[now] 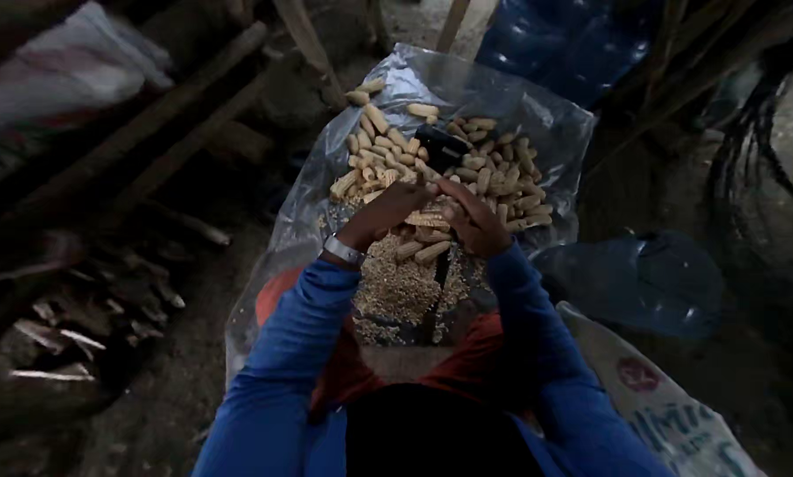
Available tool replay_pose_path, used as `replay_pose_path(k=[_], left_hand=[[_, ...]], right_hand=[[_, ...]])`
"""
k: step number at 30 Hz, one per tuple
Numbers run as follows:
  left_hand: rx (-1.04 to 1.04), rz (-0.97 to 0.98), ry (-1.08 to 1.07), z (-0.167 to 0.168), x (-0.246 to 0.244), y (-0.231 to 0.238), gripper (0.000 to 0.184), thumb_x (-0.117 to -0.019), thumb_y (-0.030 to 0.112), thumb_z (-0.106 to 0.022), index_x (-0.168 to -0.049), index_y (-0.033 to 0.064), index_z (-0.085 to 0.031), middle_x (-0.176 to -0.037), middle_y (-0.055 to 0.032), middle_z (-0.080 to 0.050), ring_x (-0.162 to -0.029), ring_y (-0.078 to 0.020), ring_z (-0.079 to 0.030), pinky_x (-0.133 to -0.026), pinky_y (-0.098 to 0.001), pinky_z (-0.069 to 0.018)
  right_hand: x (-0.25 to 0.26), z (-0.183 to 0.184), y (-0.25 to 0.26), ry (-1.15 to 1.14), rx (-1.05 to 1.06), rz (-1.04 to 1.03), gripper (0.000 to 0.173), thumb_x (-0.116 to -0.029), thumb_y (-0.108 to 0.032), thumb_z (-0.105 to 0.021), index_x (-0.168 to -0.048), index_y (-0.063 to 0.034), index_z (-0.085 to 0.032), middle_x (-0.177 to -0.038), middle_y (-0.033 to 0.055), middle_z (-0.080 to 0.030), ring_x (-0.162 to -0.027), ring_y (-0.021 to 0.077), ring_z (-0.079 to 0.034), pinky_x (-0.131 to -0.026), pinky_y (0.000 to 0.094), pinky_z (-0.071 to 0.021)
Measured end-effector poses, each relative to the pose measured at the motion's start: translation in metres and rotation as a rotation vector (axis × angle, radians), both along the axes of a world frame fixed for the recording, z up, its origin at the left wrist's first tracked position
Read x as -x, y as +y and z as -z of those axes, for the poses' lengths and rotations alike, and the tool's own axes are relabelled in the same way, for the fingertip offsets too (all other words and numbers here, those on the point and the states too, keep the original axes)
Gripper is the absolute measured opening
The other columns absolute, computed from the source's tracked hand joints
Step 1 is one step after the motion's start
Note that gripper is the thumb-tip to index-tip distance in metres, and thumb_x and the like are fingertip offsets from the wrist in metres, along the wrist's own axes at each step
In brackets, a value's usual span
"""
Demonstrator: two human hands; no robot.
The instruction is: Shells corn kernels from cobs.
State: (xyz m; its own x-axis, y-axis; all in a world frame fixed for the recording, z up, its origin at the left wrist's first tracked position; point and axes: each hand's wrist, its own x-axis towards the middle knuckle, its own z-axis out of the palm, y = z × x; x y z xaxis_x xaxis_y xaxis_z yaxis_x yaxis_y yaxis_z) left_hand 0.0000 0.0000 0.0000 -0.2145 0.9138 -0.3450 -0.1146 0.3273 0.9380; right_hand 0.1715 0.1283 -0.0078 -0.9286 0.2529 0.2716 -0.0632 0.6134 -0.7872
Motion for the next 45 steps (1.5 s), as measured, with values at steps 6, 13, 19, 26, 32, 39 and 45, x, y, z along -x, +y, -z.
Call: replay_pose_path(k=[6, 13, 19, 26, 32, 39, 45], left_hand=[[-0.195, 0.128, -0.011, 0.02, -0.01, -0.022, 0.052, -0.1023, 0.062, -0.045, -0.121, 0.0169, -0.061, -0.082, -0.0041, -0.066, -0.057, -0.0069, -0.056, -0.05, -0.0207, -0.0464], [-0.142, 0.09, -0.045, -0.005, -0.045, -0.017, 0.046, -0.1076, 0.055, -0.035, -0.118, 0.0175, -0.06, -0.071, 0.0008, -0.056, -0.044, -0.002, -0.036, -0.04, -0.0145, -0.0297], [-0.262, 0.245, -0.184, -0.002, -0.044, -0.014, 0.048, -0.1072, 0.045, -0.038, -0.142, 0.0144, -0.05, -0.098, -0.0004, -0.067, -0.073, -0.0066, -0.061, -0.065, -0.0214, -0.054], [-0.222, 0.11, 0.291, 0.011, -0.069, -0.009, 0.046, -0.113, 0.031, -0.029, -0.142, 0.0, -0.047, -0.091, -0.0098, -0.06, -0.071, -0.0141, -0.056, -0.067, -0.0315, -0.052], [-0.073, -0.15, 0.38, 0.02, -0.08, -0.003, 0.046, -0.1143, 0.025, -0.026, -0.124, -0.0087, -0.055, -0.085, -0.0207, -0.059, -0.071, -0.0286, -0.058, -0.069, -0.0448, -0.0523], [-0.227, 0.002, 0.17, 0.018, -0.068, -0.005, 0.052, -0.1115, 0.044, -0.028, -0.139, 0.0058, -0.05, -0.09, -0.0085, -0.062, -0.069, -0.0127, -0.057, -0.066, -0.03, -0.0519], [-0.133, -0.156, 0.431, 0.018, -0.077, -0.002, 0.055, -0.1141, 0.036, -0.023, -0.131, -0.006, -0.055, -0.098, -0.0254, -0.065, -0.084, -0.0342, -0.066, -0.078, -0.0511, -0.0555]], right_hand=[[-0.015, -0.01, 0.019, -0.126, 0.244, 0.015, 0.037, -0.1045, -0.022, -0.052, -0.136, -0.0012, -0.057, -0.116, 0.0132, -0.068, -0.088, 0.0156, -0.069, -0.078, 0.0361, -0.0607], [-0.007, 0.016, 0.013, 0.026, 0.385, 0.266, 0.025, -0.1017, -0.018, -0.051, -0.112, 0.0, -0.064, -0.087, 0.0049, -0.065, -0.057, 0.0068, -0.056, -0.051, 0.0274, -0.0509], [-0.008, 0.028, 0.034, 0.309, 0.429, 0.174, 0.021, -0.0925, -0.016, -0.05, -0.096, -0.009, -0.069, -0.097, -0.0055, -0.069, -0.086, 0.0005, -0.063, -0.078, 0.0236, -0.0549], [0.003, 0.036, 0.018, 0.383, 0.309, 0.392, 0.02, -0.0893, -0.006, -0.049, -0.086, -0.0031, -0.069, -0.086, -0.0031, -0.069, -0.081, 0.0003, -0.063, -0.077, 0.0236, -0.0546], [0.009, 0.037, 0.007, 0.179, 0.07, 0.525, 0.023, -0.0919, -0.013, -0.054, -0.092, 0.0011, -0.072, -0.085, 0.0098, -0.07, -0.077, 0.0129, -0.065, -0.073, 0.038, -0.0543], [0.008, 0.023, 0.014, 0.01, 0.155, 0.631, 0.031, -0.0973, -0.022, -0.055, -0.102, 0.0009, -0.074, -0.086, 0.0131, -0.07, -0.076, 0.0194, -0.065, -0.074, 0.0457, -0.0535], [0.007, 0.028, 0.001, 0.05, 0.184, 0.655, 0.031, -0.0977, -0.023, -0.051, -0.099, -0.0011, -0.072, -0.081, 0.0086, -0.068, -0.071, 0.0158, -0.062, -0.068, 0.0427, -0.0525]])
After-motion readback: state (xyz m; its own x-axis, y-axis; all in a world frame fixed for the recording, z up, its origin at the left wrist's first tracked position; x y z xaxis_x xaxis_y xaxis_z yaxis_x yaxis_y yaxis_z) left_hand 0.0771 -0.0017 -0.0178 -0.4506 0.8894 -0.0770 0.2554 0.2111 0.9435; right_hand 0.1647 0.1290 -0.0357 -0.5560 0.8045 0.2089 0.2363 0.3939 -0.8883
